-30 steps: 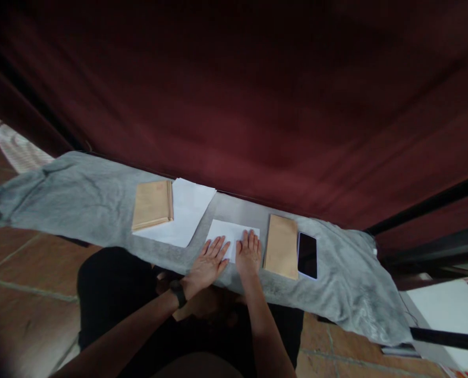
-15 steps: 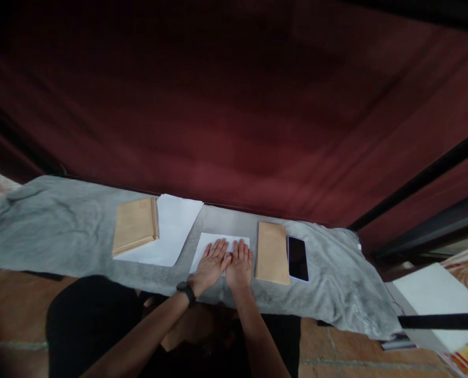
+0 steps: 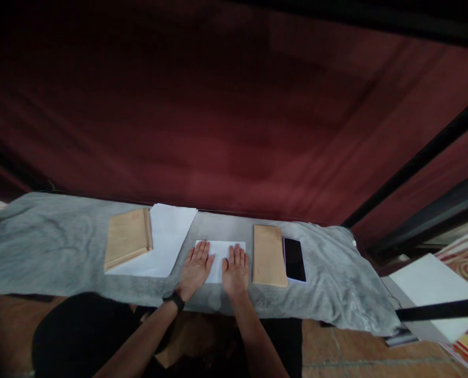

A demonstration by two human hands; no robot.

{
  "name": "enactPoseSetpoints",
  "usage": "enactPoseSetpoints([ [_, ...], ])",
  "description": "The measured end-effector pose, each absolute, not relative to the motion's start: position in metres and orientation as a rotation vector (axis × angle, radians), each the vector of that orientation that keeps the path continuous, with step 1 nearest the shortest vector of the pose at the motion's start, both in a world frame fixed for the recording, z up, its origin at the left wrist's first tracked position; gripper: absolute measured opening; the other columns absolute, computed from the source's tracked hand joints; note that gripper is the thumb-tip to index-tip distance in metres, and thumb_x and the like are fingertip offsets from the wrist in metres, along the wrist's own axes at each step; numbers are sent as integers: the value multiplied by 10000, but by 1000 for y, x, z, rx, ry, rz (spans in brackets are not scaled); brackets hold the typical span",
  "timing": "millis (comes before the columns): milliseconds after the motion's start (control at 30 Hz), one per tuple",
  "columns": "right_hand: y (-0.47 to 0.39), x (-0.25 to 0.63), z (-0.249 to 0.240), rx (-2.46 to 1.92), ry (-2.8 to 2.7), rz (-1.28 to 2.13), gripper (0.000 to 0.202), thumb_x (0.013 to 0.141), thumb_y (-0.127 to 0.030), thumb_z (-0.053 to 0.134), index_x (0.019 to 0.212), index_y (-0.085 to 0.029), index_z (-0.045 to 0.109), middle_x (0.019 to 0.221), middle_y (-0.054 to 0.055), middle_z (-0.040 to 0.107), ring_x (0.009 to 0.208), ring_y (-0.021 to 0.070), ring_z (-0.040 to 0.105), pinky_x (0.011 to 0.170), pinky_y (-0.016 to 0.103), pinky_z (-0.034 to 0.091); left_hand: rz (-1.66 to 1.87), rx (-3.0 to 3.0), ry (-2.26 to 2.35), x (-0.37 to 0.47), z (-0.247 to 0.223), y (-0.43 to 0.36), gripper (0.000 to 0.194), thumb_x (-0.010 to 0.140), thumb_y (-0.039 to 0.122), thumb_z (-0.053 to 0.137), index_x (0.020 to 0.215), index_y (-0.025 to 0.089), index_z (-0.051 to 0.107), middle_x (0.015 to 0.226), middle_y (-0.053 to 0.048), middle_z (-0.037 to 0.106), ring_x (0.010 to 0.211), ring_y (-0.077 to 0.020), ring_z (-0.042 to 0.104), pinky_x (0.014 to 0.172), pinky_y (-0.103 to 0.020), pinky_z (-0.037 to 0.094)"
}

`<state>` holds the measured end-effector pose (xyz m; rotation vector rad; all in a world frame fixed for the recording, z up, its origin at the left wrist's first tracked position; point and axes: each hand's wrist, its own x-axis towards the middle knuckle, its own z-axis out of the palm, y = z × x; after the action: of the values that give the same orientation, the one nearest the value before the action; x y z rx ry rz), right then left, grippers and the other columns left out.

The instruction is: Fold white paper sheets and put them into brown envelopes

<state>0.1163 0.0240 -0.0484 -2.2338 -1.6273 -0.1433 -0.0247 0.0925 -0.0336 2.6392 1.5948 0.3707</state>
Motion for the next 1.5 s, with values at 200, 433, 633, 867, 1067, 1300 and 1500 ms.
enactPoseSetpoints([
  [200, 25, 117, -49, -2260, -1616, -90, 527, 1028, -343, 358, 1528, -176, 370, 1597, 121, 316, 1468, 259, 318, 1193, 463, 217, 373, 2605, 1704, -36, -35, 90, 596, 1012, 356, 285, 1514, 44, 361, 1569, -160, 367, 1494, -253, 268, 1226, -435, 204],
  [433, 24, 115, -46, -2276, -1629, -36, 536, 1027, -335, 359, 1535, -164, 351, 1610, 124, 280, 1479, 259, 292, 1201, 466, 199, 441, 2567, 1746, -46, -34, 82, 590, 997, 337, 302, 1503, 44, 382, 1553, -168, 397, 1471, -268, 323, 1209, -447, 258],
  [633, 23, 116, -41, -2272, -1628, -22, 537, 1026, -323, 363, 1534, -147, 347, 1612, 134, 272, 1480, 266, 288, 1200, 475, 197, 570, 2557, 1727, -58, -33, 71, 571, 983, 310, 310, 1477, 51, 434, 1515, -185, 450, 1448, -299, 365, 1168, -492, 331],
  [867, 15, 100, -38, -2138, -1741, 3, 510, 1034, -320, 344, 1527, -190, 366, 1598, 98, 328, 1477, 246, 298, 1198, 469, 221, 549, 2574, 1735, -61, -36, 53, 548, 995, 349, 337, 1475, 114, 458, 1528, -167, 441, 1445, -310, 369, 1173, -509, 303],
  [1067, -3, 91, -46, -2112, -1722, -51, 500, 1028, -371, 402, 1494, -192, 434, 1576, 106, 374, 1458, 257, 336, 1192, 464, 238, 499, 2562, 1719, -63, -33, 53, 530, 981, 299, 356, 1443, 75, 487, 1508, -185, 464, 1426, -304, 400, 1170, -488, 309],
  [1300, -21, 103, -50, -2120, -1651, -187, 514, 1026, -364, 413, 1486, -137, 442, 1555, 153, 402, 1422, 283, 391, 1169, 448, 283, 485, 2396, 1788, -64, -15, 59, 510, 936, 275, 434, 1406, 92, 511, 1347, -177, 613, 1226, -295, 576, 1058, -416, 429],
  [1500, -21, 101, -49, -2139, -1634, -162, 514, 1030, -376, 387, 1487, -148, 441, 1562, 139, 396, 1420, 274, 389, 1171, 450, 270, 575, 2068, 1742, -61, -7, 74, 492, 888, 310, 519, 1329, 93, 550, 1046, -140, 708, 987, -263, 664, 931, -384, 481],
])
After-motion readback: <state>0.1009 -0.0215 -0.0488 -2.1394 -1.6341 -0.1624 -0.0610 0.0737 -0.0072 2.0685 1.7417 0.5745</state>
